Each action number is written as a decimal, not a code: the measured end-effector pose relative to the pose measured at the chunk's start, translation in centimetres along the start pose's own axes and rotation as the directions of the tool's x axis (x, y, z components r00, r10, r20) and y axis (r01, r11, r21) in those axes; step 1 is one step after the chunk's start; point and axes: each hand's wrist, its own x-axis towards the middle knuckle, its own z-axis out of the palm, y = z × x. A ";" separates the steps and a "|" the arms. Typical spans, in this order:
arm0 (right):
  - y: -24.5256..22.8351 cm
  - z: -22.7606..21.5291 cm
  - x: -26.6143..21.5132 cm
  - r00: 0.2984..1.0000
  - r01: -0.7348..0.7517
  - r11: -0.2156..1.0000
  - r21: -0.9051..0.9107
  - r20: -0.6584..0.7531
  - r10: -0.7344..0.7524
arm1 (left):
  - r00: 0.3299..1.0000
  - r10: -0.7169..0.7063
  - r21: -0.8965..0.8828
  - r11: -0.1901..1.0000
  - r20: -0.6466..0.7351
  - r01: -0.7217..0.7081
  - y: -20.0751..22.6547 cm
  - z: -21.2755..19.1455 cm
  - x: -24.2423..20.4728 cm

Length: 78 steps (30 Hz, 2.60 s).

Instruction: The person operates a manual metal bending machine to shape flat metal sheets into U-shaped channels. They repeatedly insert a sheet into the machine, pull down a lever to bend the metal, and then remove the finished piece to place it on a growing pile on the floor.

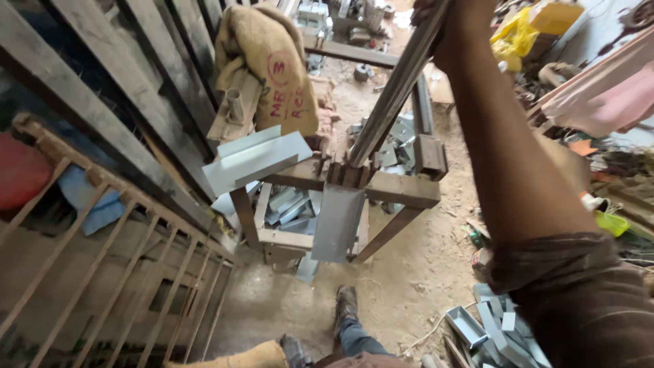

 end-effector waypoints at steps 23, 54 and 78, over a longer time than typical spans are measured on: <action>-1.4 6.9 -16.7 0.970 0.227 0.948 -0.221 -0.029 -0.240 | 0.761 0.581 -0.114 0.810 0.288 -0.575 13.5 8.0 13.7; -0.3 8.8 -34.6 0.867 0.480 0.672 -0.564 0.422 -0.265 | 0.682 0.663 -0.083 0.733 0.308 -0.675 4.6 7.0 -1.6; -1.2 5.6 -18.9 0.856 0.467 0.873 -0.138 0.315 -0.409 | 0.833 -0.501 -0.621 0.581 0.237 0.526 -20.0 1.5 -4.5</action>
